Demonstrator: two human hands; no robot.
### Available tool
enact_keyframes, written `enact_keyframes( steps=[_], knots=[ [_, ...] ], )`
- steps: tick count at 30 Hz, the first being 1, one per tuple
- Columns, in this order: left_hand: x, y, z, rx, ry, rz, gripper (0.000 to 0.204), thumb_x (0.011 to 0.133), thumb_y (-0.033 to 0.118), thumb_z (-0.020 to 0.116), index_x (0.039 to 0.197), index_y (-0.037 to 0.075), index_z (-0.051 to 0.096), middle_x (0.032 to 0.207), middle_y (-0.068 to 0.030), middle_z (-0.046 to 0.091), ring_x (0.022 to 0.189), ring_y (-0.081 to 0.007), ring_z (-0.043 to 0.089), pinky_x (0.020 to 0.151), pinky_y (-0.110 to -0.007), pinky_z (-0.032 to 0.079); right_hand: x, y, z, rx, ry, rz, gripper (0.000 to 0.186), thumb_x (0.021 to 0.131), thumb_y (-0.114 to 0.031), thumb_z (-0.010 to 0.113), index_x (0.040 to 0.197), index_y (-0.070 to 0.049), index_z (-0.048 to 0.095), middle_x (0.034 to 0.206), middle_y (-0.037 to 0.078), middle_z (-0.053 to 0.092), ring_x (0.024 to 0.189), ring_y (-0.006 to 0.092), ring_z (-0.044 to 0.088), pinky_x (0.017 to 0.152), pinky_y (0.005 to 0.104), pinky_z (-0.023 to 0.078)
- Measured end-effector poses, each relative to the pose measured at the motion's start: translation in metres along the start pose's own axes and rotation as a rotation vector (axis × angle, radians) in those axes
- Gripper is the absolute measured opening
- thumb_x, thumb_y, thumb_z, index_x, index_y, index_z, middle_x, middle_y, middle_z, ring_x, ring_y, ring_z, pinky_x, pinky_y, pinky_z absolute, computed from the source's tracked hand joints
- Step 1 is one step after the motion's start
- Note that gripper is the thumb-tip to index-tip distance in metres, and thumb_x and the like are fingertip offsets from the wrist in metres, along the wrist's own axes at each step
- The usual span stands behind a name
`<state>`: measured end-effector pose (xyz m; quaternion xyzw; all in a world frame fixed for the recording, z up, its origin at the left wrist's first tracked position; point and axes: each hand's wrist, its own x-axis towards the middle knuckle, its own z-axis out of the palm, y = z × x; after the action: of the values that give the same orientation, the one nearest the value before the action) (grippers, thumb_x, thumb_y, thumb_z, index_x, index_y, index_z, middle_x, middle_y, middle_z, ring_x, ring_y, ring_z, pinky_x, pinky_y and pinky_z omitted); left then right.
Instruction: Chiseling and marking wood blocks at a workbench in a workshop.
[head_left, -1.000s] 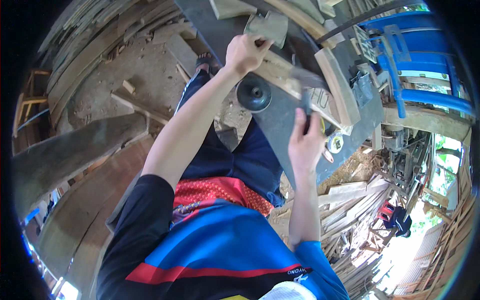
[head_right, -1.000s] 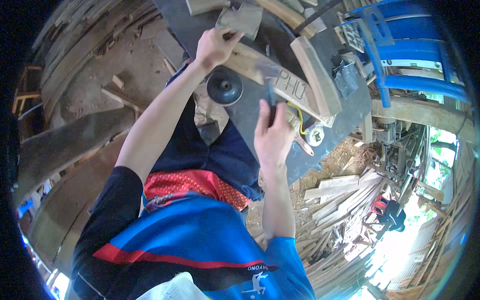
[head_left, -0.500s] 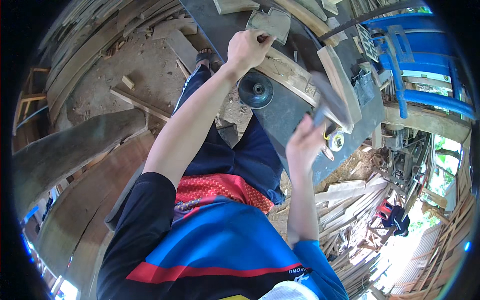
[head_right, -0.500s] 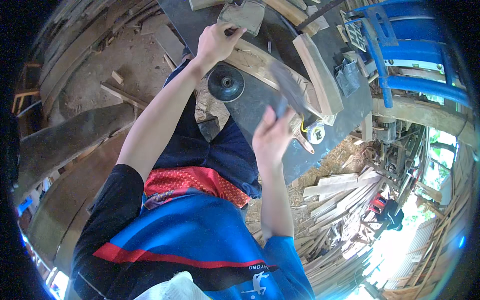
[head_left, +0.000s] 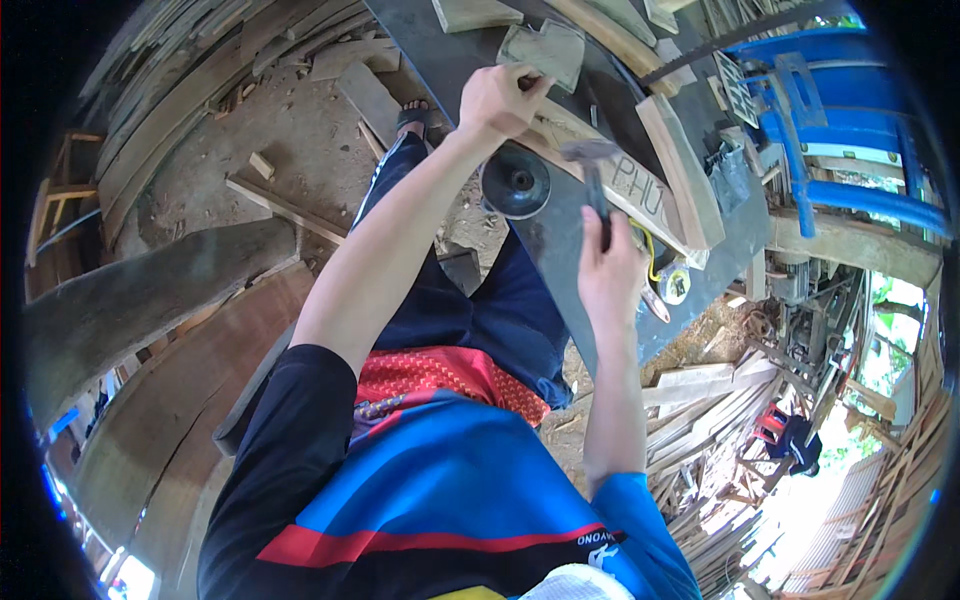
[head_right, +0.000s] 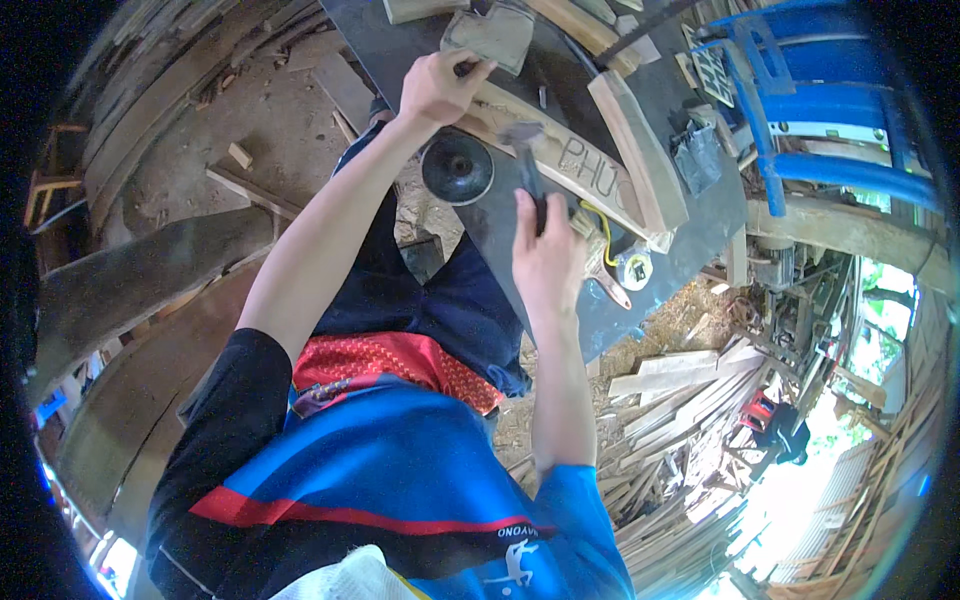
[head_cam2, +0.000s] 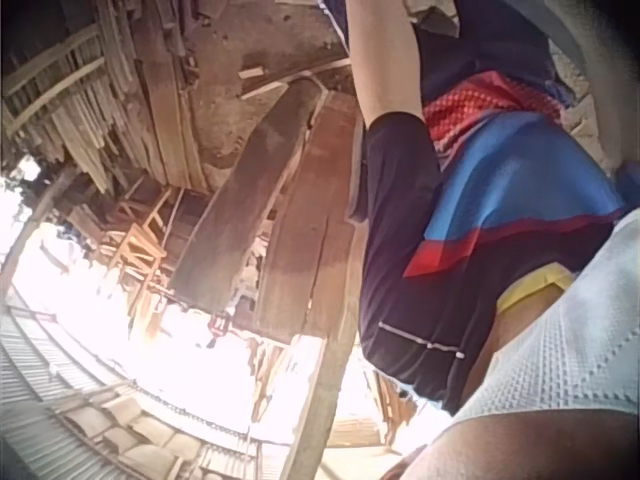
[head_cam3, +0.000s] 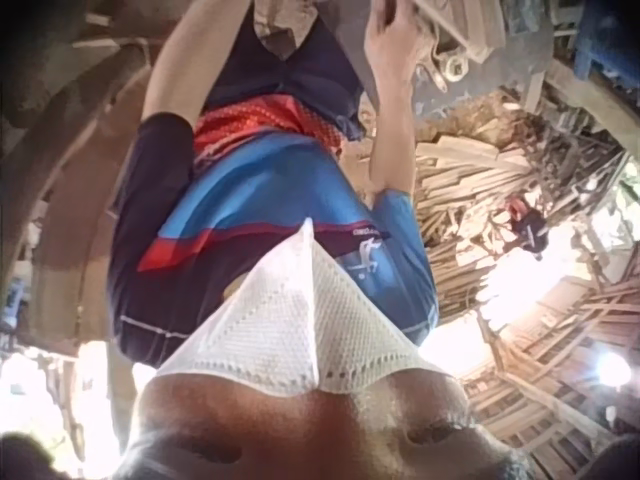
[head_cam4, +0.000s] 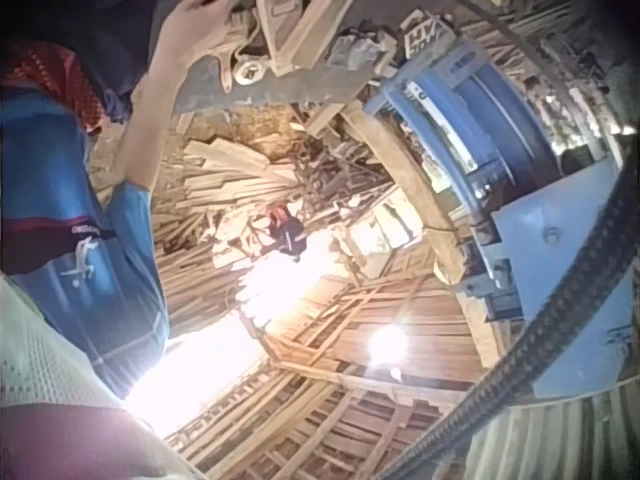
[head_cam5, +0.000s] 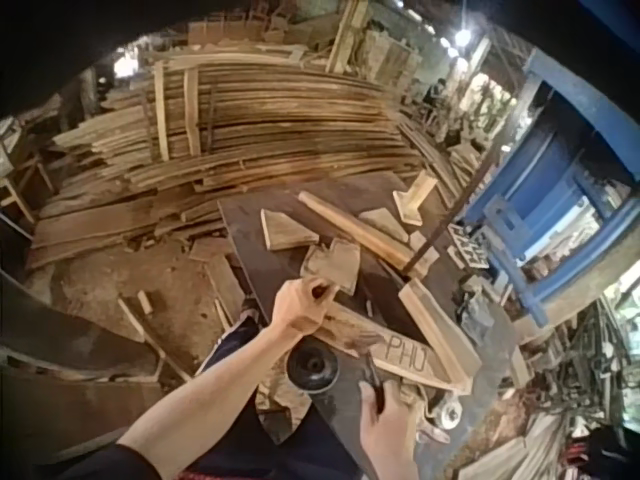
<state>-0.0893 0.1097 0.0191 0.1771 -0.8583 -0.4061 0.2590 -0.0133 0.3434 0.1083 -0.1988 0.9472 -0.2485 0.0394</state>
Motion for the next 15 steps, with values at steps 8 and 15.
enact_keyframes(
  steps=[8,15],
  knots=[
    [-0.001,0.007,0.005,0.005,-0.019,0.009,0.03,0.089,0.042,0.066,0.089,0.014,0.077,0.08,-0.0144,0.072,0.079,-0.0367,0.069,0.072,-0.045,0.055,-0.007,0.006,0.016,-0.188,0.054,-0.038,0.032,0.103,-0.035,0.055,0.089,-0.007,0.049,0.065,0.024,0.061,0.06,0.0431,0.064,0.049,0.0503,0.046],
    [-0.004,0.017,0.007,-0.049,-0.012,-0.053,0.035,0.089,0.045,0.067,0.094,0.012,0.076,0.081,-0.0152,0.071,0.081,-0.0369,0.069,0.073,-0.043,0.055,-0.011,-0.019,-0.015,0.104,0.439,-0.141,0.03,0.103,-0.035,0.055,0.094,-0.007,0.053,0.064,0.02,0.063,0.058,0.0413,0.065,0.047,0.0488,0.046]
  ],
)
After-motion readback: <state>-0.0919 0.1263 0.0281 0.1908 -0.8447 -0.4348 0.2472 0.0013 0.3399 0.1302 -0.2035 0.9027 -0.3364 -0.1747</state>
